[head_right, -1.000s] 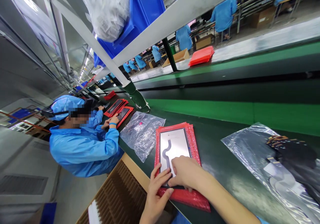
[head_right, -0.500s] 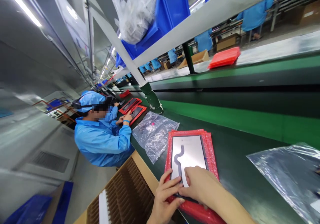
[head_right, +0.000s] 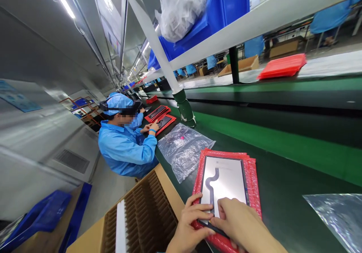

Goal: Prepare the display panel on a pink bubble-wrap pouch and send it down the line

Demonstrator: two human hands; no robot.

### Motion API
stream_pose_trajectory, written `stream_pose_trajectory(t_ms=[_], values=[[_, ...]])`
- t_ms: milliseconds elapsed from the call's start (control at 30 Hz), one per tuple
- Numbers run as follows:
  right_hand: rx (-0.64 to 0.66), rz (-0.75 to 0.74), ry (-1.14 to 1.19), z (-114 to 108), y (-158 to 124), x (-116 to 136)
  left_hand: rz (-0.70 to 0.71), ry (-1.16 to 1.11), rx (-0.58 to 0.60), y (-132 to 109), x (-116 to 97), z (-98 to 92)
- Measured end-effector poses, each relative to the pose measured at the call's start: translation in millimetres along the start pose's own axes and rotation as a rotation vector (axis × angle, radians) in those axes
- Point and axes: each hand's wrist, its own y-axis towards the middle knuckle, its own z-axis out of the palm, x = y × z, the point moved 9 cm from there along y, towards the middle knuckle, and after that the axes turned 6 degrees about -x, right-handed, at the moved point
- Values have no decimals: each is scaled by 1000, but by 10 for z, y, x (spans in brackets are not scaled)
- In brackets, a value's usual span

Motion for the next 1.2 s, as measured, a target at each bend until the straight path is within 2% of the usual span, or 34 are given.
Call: stream_pose_trajectory(t_ms=[133,433,900,1200], values=[[73,43,26,84,-13,23,-61,-27,4,-1,19,-8],[96,31,24,63,-83,90,-136,-47,14,1,29,-9],[131,6,49,89,-71,102,-165,-50,27,10,4,-9],[143,-4,103,166,-7,4,-157,-33,32,2,3,-15]])
